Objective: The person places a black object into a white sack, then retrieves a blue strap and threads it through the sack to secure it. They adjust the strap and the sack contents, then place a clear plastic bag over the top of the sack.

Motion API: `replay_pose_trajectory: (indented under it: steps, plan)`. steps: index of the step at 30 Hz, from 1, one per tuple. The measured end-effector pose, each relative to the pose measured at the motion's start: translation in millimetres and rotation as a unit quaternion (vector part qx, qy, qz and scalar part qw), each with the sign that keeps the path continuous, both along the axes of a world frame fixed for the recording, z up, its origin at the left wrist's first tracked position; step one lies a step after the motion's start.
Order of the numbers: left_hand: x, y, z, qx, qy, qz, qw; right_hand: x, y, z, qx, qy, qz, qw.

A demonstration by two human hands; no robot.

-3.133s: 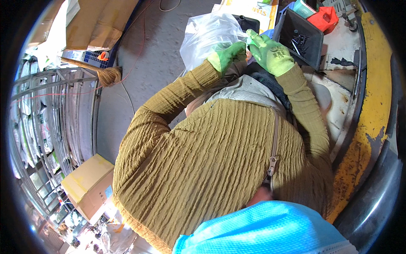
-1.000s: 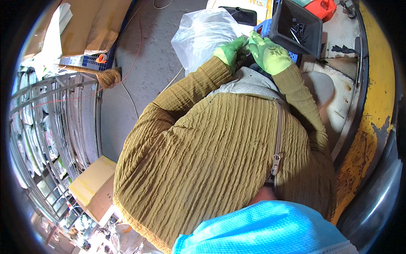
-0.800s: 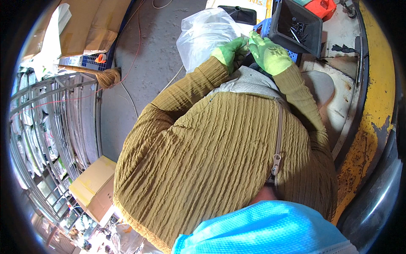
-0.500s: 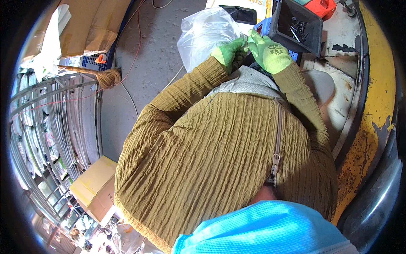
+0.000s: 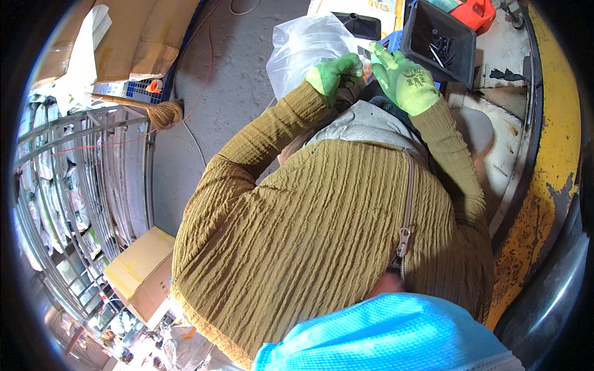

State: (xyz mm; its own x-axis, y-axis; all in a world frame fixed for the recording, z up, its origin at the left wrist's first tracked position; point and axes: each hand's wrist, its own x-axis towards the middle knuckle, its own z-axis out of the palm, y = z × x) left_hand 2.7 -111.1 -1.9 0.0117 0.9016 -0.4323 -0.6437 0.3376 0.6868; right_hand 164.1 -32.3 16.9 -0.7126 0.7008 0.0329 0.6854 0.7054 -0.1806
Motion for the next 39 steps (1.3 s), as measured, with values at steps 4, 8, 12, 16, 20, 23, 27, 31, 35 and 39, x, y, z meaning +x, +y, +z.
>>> replay_pose_trajectory:
  steps: [4, 8, 12, 16, 20, 23, 27, 31, 35, 39]
  plan:
    - [1.0, -0.2, 2.2, 0.025, 0.016, -0.027, 0.999, -1.8, 0.5, 8.8, -0.007, -0.002, 0.016, 1.000]
    - [3.5, 0.3, -3.1, 0.002, 0.097, -0.034, 0.995, -6.2, 0.8, 15.5, -0.073, -0.057, 0.001, 0.996]
    - [0.5, 0.2, -10.1, -0.077, 0.048, -0.041, 0.995, -7.8, 0.5, 15.8, -0.088, -0.074, -0.011, 0.993]
    - [-11.4, -3.6, -15.5, 0.223, 0.379, -0.079, 0.895, -3.8, 0.2, 14.4, -0.055, -0.006, -0.002, 0.998]
    - [-19.0, -5.1, -17.8, 0.307, 0.538, -0.134, 0.773, -1.5, 2.6, 15.7, -0.070, -0.073, -0.021, 0.995]
    - [-8.9, -2.9, -17.6, 0.212, 0.247, -0.118, 0.938, -3.5, 4.5, 15.6, -0.076, -0.064, 0.003, 0.995]
    - [2.5, -2.4, -9.0, 0.061, 0.176, -0.107, 0.977, -6.1, 4.5, 12.1, -0.063, -0.062, -0.009, 0.996]
    - [7.1, -6.8, 0.7, 0.021, 0.172, -0.116, 0.978, -5.4, 5.9, 6.6, -0.036, -0.007, -0.005, 0.999]
    - [9.8, -10.8, 4.6, 0.022, 0.170, -0.092, 0.981, -4.4, 10.2, 2.4, -0.092, -0.063, -0.014, 0.994]
    - [10.8, -10.8, 5.3, -0.022, 0.180, -0.079, 0.980, -1.9, 11.5, -1.1, -0.065, -0.027, -0.026, 0.997]
